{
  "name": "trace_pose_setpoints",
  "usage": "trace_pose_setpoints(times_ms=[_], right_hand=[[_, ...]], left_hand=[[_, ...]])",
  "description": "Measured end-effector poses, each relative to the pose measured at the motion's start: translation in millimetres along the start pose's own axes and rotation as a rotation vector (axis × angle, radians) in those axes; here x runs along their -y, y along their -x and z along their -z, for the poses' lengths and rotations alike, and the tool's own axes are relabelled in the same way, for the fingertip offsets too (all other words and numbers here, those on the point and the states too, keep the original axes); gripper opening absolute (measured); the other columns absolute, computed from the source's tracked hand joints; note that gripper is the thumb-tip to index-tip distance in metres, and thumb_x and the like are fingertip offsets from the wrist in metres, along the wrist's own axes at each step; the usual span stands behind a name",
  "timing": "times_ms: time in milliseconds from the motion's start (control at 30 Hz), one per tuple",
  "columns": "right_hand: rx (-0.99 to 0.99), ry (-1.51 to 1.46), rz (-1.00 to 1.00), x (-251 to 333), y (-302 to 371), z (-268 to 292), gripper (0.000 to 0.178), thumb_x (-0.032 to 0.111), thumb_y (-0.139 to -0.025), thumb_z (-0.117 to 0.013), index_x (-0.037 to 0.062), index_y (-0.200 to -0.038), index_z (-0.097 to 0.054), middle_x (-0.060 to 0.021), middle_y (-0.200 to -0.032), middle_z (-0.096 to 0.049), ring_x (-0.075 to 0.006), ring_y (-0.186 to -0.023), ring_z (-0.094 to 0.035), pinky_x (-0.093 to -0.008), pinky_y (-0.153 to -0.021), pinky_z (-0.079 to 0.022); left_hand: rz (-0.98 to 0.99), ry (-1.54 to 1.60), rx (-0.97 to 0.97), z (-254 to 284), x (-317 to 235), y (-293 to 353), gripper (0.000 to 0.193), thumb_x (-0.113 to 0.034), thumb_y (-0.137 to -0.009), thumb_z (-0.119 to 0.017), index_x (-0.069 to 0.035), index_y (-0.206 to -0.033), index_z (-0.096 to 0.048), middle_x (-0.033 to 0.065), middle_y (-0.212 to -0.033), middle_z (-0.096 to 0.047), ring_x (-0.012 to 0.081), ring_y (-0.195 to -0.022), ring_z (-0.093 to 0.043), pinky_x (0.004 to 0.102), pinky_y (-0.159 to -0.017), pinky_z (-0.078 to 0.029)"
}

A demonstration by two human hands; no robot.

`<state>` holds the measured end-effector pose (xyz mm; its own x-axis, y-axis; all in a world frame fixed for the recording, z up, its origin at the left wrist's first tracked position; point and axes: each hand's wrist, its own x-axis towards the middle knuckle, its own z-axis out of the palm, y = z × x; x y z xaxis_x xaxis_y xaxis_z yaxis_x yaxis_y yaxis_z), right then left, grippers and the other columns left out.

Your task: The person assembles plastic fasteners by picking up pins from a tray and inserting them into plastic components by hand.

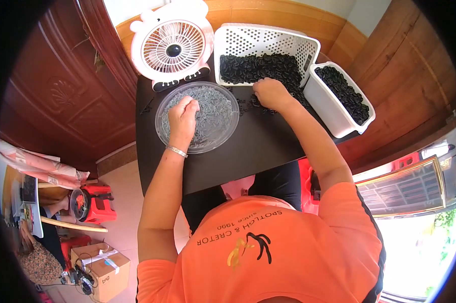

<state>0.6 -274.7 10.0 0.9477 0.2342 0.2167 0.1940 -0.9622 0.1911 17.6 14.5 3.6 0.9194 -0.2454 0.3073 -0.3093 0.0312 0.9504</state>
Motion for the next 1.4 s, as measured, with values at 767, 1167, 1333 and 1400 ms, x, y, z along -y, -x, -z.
trace_pose_setpoints(times_ms=[767,1167,1333,1400], right_hand=[[0.178,-0.389,-0.105,29,-21,3,0.019,0.021,-0.077,-0.062,0.0079,-0.09,-0.065,-0.0141,-0.086,-0.065,-0.0315,-0.085,-0.062,-0.0425,-0.075,-0.048],[0.118,-0.559,-0.133,25,-13,5,0.016,0.016,-0.074,-0.066,0.0042,-0.084,-0.062,-0.0139,-0.085,-0.065,-0.0288,-0.083,-0.062,-0.0377,-0.073,-0.048],[0.16,-1.006,-0.07,40,-23,23,0.013,0.01,-0.078,-0.063,0.0017,-0.088,-0.063,-0.005,-0.08,-0.062,-0.014,-0.076,-0.057,-0.0287,-0.07,-0.046],[0.172,-1.175,0.005,55,-29,32,0.012,0.008,-0.081,-0.061,0.0003,-0.09,-0.062,-0.0001,-0.078,-0.06,-0.0081,-0.074,-0.052,-0.0256,-0.069,-0.044]], left_hand=[[0.041,-0.009,-0.007,1,-3,-2,0.02,-0.014,-0.085,-0.052,-0.002,-0.069,-0.054,-0.0013,-0.055,-0.048,0.0049,-0.046,-0.042,0.0231,-0.043,-0.032],[0.046,0.011,-0.019,2,0,-3,0.017,-0.012,-0.083,-0.053,-0.002,-0.07,-0.056,-0.0014,-0.057,-0.049,0.0056,-0.046,-0.042,0.0233,-0.043,-0.033],[0.116,0.01,0.089,-1,-1,-2,0.017,-0.013,-0.084,-0.052,-0.003,-0.071,-0.056,-0.0009,-0.058,-0.048,0.0063,-0.047,-0.043,0.023,-0.043,-0.034],[0.161,0.018,0.156,-4,-8,1,0.017,-0.015,-0.085,-0.05,-0.004,-0.074,-0.057,-0.0004,-0.058,-0.048,0.0071,-0.047,-0.044,0.0225,-0.043,-0.035]])
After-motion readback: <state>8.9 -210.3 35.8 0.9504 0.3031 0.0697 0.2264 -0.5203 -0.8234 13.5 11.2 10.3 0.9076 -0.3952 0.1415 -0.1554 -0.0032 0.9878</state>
